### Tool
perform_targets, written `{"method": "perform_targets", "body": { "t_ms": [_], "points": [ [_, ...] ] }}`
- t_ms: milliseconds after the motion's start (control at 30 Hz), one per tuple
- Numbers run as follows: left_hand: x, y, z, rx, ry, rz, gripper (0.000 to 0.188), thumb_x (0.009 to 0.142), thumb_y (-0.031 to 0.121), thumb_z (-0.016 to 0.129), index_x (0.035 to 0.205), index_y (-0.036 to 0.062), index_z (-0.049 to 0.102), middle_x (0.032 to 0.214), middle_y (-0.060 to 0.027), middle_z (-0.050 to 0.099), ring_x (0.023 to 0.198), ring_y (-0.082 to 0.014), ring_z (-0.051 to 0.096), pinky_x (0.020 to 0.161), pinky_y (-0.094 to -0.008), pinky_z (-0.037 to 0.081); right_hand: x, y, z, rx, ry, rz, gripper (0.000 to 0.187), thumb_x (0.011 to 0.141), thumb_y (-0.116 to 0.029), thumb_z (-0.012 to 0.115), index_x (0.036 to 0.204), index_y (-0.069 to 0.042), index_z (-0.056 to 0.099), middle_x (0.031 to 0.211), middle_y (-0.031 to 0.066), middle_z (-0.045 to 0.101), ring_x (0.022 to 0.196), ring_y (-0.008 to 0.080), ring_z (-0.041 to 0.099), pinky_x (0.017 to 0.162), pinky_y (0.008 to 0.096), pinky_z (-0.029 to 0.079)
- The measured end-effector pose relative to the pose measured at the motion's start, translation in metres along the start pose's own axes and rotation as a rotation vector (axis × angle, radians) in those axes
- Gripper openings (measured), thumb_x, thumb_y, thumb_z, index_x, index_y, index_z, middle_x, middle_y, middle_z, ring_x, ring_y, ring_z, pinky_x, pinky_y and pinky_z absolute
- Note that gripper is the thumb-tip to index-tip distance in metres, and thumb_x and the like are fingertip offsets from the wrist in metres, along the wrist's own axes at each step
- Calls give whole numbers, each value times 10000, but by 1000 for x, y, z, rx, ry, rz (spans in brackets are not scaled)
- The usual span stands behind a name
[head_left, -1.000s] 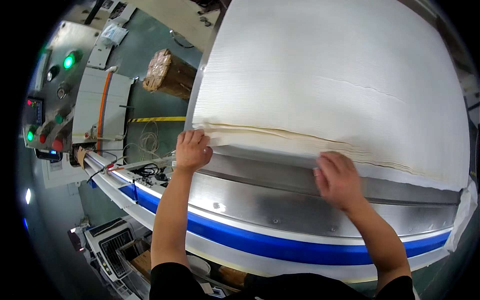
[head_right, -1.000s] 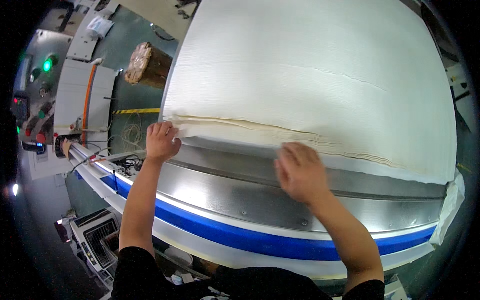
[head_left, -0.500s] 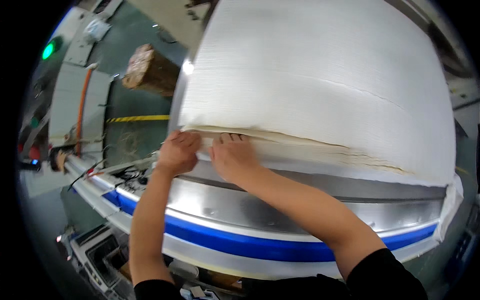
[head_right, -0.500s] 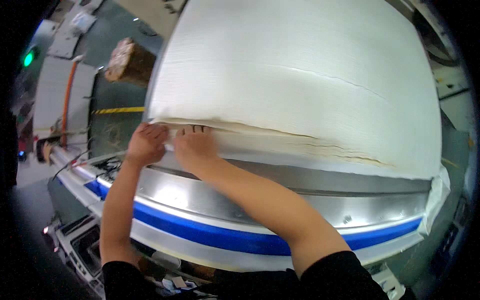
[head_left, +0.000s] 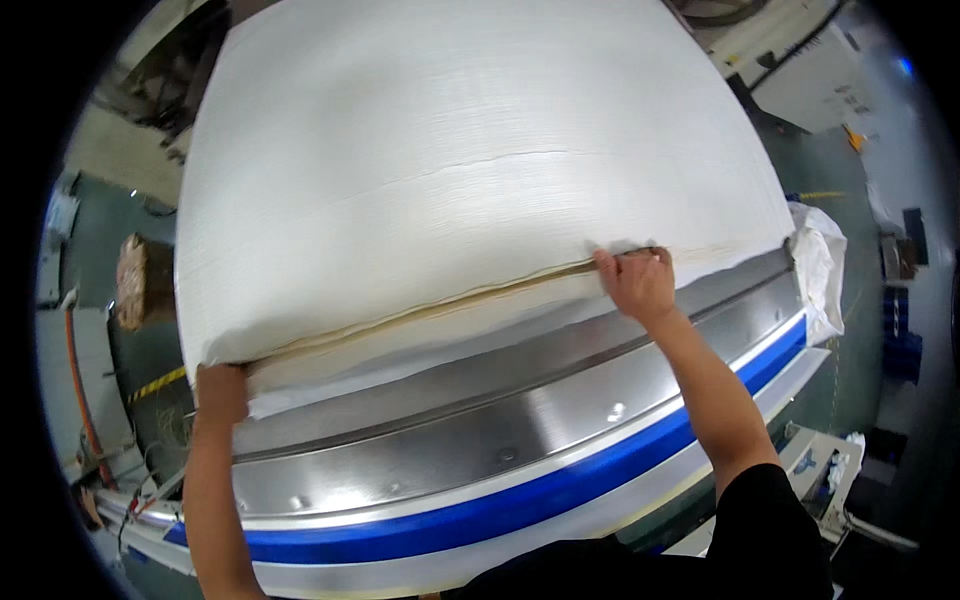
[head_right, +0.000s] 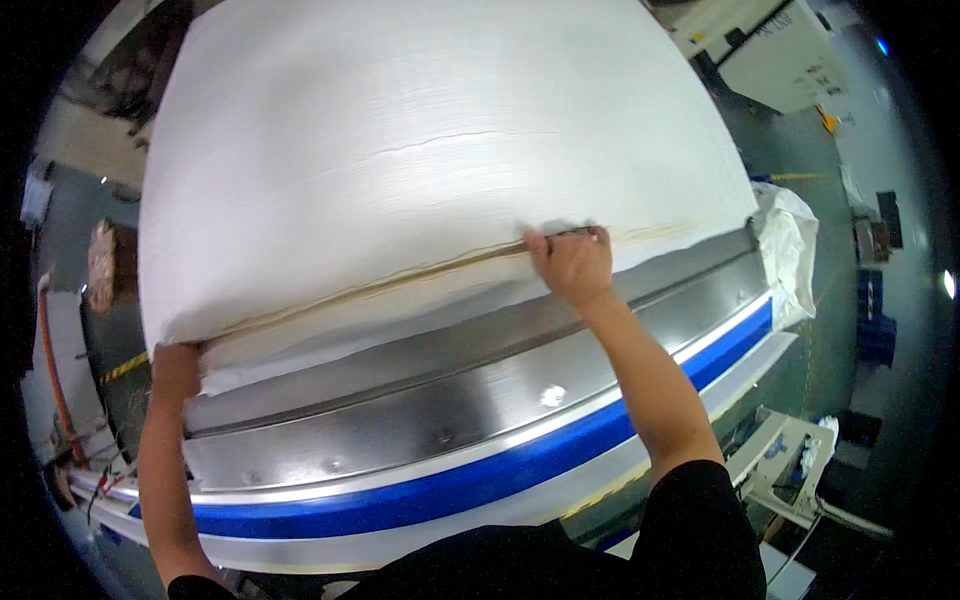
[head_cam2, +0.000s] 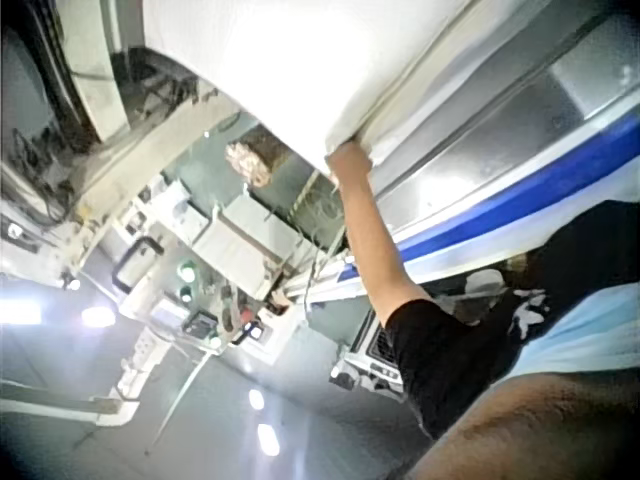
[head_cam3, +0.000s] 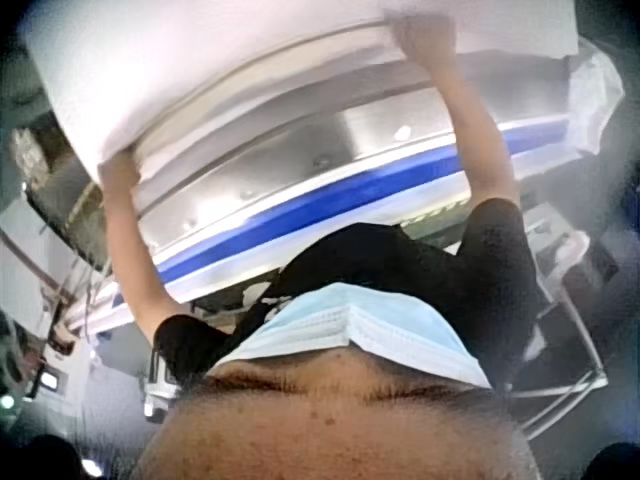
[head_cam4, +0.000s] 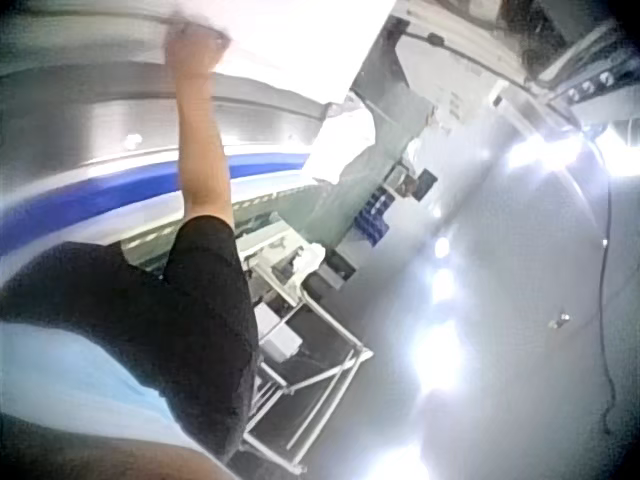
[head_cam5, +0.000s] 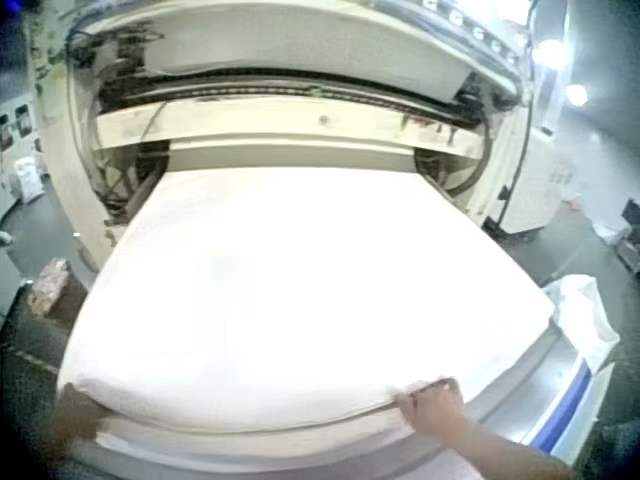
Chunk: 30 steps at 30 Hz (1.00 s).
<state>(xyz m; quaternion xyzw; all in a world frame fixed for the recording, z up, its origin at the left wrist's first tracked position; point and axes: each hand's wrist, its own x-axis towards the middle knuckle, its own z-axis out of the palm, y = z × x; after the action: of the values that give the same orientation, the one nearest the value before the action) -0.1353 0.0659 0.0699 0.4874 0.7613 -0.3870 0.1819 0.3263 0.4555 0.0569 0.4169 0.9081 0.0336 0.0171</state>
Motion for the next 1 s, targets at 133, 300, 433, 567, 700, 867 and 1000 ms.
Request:
{"method": "perform_targets", "body": {
  "t_ms": [133,300,433,567,700,867,1000],
  "points": [
    [17,-18,26,-8,-38,-132,314,724,53,688,1033,110,708,1028,-126,681,970,-299,654,846,-391,513,1,129,12,82,105,76,569,983,-412,446,599,-55,667,588,128,628,661,301,635,1018,502,353],
    [32,-26,57,-202,81,-206,345,763,-44,644,1083,78,683,1024,-145,676,966,-332,644,847,-416,523,9,246,18,-23,1,117,553,984,-437,426,686,-58,696,656,137,662,650,285,635,1074,534,312],
    [30,-60,105,-287,105,-318,318,786,-48,619,1077,62,682,1006,-160,676,940,-351,643,819,-429,527,8,347,31,-369,-167,5,393,1013,-392,345,1151,-198,658,904,101,710,828,249,676,1116,559,252],
    [29,-62,122,-165,177,-205,232,818,7,594,1028,24,692,965,-173,679,888,-383,641,774,-449,512,19,399,12,-396,-425,215,417,1021,-349,298,1166,-146,633,997,98,706,1044,253,635,1124,519,253],
    [28,-49,101,-1203,215,-582,253,836,19,555,1060,6,674,948,-178,669,903,-404,611,761,-458,487,12,484,6,-453,-567,216,309,945,-215,435,1132,-66,631,1117,122,675,1083,284,620,1039,470,384],
    [2,-52,116,-401,380,-169,254,883,96,490,1022,-20,668,946,-206,666,884,-394,613,759,-434,468,18,492,11,-387,-545,172,253,885,-185,508,1063,-80,655,1062,134,674,1021,298,639,926,437,474],
    [-15,-64,117,-110,107,-291,219,911,124,494,1054,72,653,1017,-134,655,982,-311,596,932,-419,415,4,521,42,-649,-516,98,272,862,-133,516,1079,-108,678,1017,106,682,935,286,652,854,426,495]
  ]
}}
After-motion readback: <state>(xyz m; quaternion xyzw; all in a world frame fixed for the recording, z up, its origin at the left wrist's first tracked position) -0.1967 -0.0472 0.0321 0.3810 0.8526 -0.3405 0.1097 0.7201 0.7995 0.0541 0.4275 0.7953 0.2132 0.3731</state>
